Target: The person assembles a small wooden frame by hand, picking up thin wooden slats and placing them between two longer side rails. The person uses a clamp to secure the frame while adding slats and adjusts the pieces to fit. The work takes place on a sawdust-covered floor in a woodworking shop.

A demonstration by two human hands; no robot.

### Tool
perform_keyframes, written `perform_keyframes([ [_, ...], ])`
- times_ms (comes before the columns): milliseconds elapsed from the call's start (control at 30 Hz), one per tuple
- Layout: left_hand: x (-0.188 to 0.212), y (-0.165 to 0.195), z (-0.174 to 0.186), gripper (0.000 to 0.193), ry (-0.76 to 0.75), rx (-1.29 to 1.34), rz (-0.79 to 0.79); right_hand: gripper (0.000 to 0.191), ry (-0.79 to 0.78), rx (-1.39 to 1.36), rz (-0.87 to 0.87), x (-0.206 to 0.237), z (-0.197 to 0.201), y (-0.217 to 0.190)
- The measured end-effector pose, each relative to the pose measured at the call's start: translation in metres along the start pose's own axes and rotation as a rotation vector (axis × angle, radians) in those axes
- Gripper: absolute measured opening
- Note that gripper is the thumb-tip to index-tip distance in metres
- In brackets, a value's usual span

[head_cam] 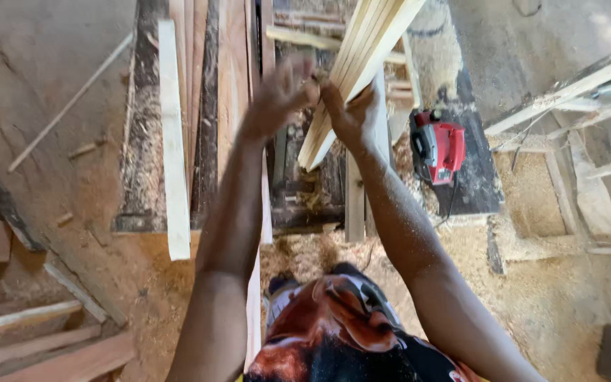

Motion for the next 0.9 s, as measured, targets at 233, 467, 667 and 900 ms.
perform_keyframes([
  [233, -0.094, 0.144, -0.004, 0.099, -0.068, 0.003, -0.237, 0.043, -0.056, -0.112, 0.024, -0.009, 0.003, -0.009],
  [467, -0.107, 0.176, -0.024, 0.071, -0.296, 0.393, -0.549, 0.052, -0.155, -0.241, -0.029, -0.014, 0.009, 0.005],
  [667, -0.104, 0.174, -0.023, 0.045, -0.365, 0.355, -0.679, 0.05, -0.183, -0.238, -0.046, -0.014, 0.01, 0.013],
  [900, -0.105, 0.15, -0.024, 0.042, -0.272, 0.126, -0.47, 0.049, -0.214, -0.293, -0.063, -0.01, 0.007, 0.019],
])
Point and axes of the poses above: each hand's wrist, its own x-axis away from the middle knuckle, its own z-axis out of the back of the hand, y = z × x, the point moved 7 cm from there along -x, towards the middle knuckle, and after that the axes turned 9 degrees about -y, right-handed, at the moved point
